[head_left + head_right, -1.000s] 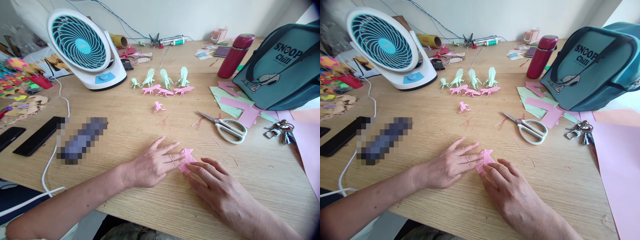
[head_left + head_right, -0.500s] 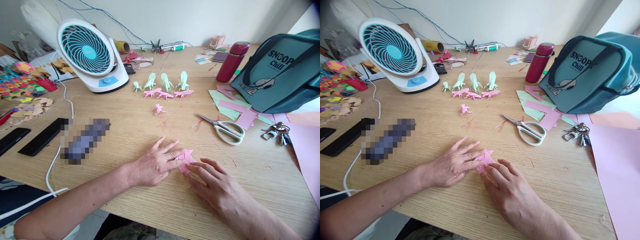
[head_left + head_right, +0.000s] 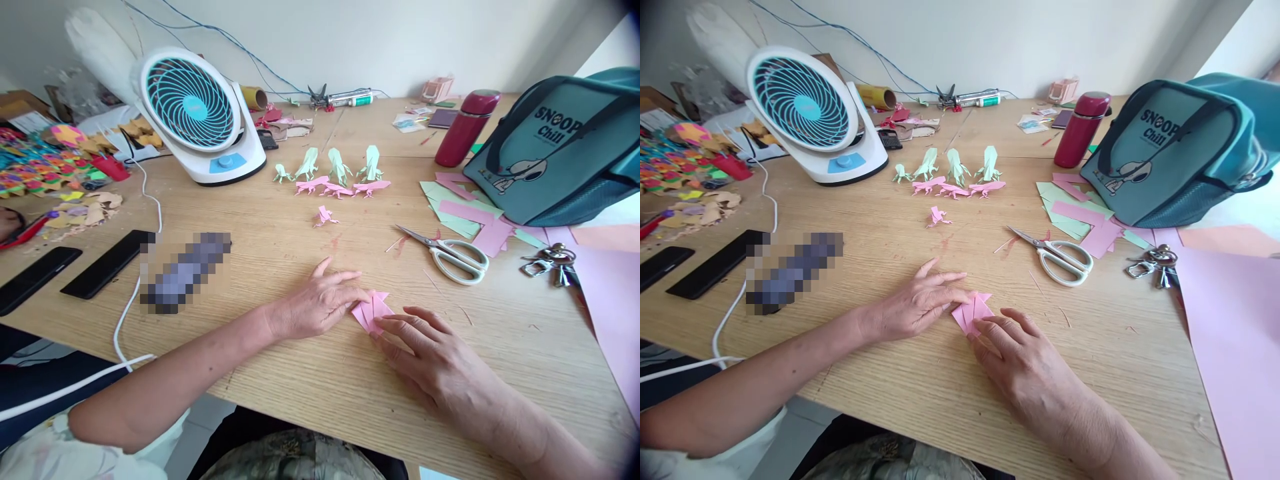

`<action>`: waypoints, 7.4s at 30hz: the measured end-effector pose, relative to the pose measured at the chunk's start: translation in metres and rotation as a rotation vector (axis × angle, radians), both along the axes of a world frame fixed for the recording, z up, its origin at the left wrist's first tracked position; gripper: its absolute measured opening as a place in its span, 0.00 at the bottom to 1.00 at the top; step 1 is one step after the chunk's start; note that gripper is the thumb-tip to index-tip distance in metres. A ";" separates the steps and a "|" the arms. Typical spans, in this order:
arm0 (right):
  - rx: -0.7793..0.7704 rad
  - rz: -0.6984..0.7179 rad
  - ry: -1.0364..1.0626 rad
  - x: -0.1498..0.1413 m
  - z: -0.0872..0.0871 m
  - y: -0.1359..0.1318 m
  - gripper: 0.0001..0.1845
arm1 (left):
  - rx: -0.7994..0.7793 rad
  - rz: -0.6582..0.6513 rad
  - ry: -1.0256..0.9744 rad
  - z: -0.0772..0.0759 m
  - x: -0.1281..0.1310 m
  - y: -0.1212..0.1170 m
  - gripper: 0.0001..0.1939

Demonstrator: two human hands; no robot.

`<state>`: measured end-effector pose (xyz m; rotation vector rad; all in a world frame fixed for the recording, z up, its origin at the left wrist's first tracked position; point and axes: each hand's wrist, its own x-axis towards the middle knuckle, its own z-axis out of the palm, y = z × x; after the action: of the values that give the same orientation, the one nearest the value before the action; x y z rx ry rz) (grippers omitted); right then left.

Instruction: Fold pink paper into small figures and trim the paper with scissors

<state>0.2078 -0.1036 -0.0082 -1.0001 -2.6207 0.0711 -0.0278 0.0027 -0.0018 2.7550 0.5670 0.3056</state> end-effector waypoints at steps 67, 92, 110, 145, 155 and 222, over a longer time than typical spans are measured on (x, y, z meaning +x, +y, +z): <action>-0.245 -0.515 0.272 0.003 -0.009 0.013 0.08 | -0.341 0.368 -0.160 0.001 0.042 -0.007 0.03; -0.313 -0.537 0.463 0.006 -0.025 0.018 0.21 | -0.653 0.265 -0.448 -0.009 0.047 -0.018 0.09; -0.466 -0.417 0.576 -0.003 -0.010 0.019 0.22 | -0.563 0.154 -0.624 -0.004 0.038 -0.011 0.13; -0.839 -0.578 0.857 -0.035 -0.016 0.036 0.24 | -0.729 0.345 -0.691 -0.004 0.034 -0.008 0.16; -0.838 -0.599 0.898 -0.035 -0.010 0.030 0.25 | -0.854 0.372 -0.733 -0.008 0.032 -0.001 0.21; -0.879 -0.533 1.044 -0.047 -0.002 0.023 0.24 | -0.718 0.150 -0.651 -0.010 0.027 0.001 0.21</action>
<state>0.1607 -0.0803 -0.0097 -1.3491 -1.2722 1.2857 -0.0010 0.0036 -0.0121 1.7895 0.5561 0.8082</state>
